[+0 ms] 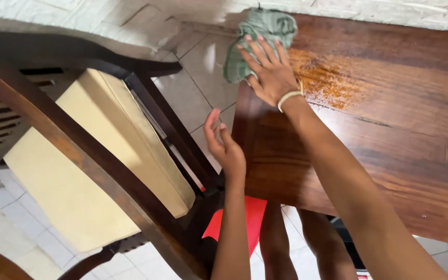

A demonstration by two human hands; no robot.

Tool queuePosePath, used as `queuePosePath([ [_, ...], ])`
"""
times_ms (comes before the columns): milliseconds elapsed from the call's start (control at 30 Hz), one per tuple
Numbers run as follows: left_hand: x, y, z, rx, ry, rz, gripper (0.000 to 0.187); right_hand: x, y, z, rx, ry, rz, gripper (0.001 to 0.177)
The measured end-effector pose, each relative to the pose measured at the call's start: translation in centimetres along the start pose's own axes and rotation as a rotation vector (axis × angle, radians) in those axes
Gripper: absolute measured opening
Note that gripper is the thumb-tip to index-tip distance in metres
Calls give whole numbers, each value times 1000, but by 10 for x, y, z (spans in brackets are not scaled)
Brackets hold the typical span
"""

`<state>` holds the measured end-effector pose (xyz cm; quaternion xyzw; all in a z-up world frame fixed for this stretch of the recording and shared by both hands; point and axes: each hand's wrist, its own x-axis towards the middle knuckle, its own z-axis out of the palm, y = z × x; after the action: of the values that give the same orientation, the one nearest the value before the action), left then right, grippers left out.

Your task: The person wrings a cloth in a bucket of water and wipes a wooden table surface. They then place a red plastic bag and two backpacks onto the table and move a chair cushion to another chair.

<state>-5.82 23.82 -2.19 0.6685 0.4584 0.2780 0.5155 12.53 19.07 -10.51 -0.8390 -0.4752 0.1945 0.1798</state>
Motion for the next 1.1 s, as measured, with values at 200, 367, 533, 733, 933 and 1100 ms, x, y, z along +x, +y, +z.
queuePosePath([
  [200, 7, -6, -9, -83, 62, -51, 35, -93, 1, 7, 61, 119, 315, 64],
  [367, -13, -9, -1, 81, -111, -82, 30, -211, -23, 31, -189, 20, 157, 75],
  [533, -38, -20, -5, 97, -109, -94, 31, -309, 20, 51, -207, -91, 7, 68],
  [733, -62, -18, -14, 98, -69, -99, 33, -207, 14, -16, 156, 26, 421, 86],
  [933, -59, -18, -24, 51, -35, -33, 30, -91, -35, 47, 52, 73, 319, 66],
  [1100, -48, -18, -31, 3, 97, -41, 30, -111, -96, 96, -178, 153, -67, 57],
])
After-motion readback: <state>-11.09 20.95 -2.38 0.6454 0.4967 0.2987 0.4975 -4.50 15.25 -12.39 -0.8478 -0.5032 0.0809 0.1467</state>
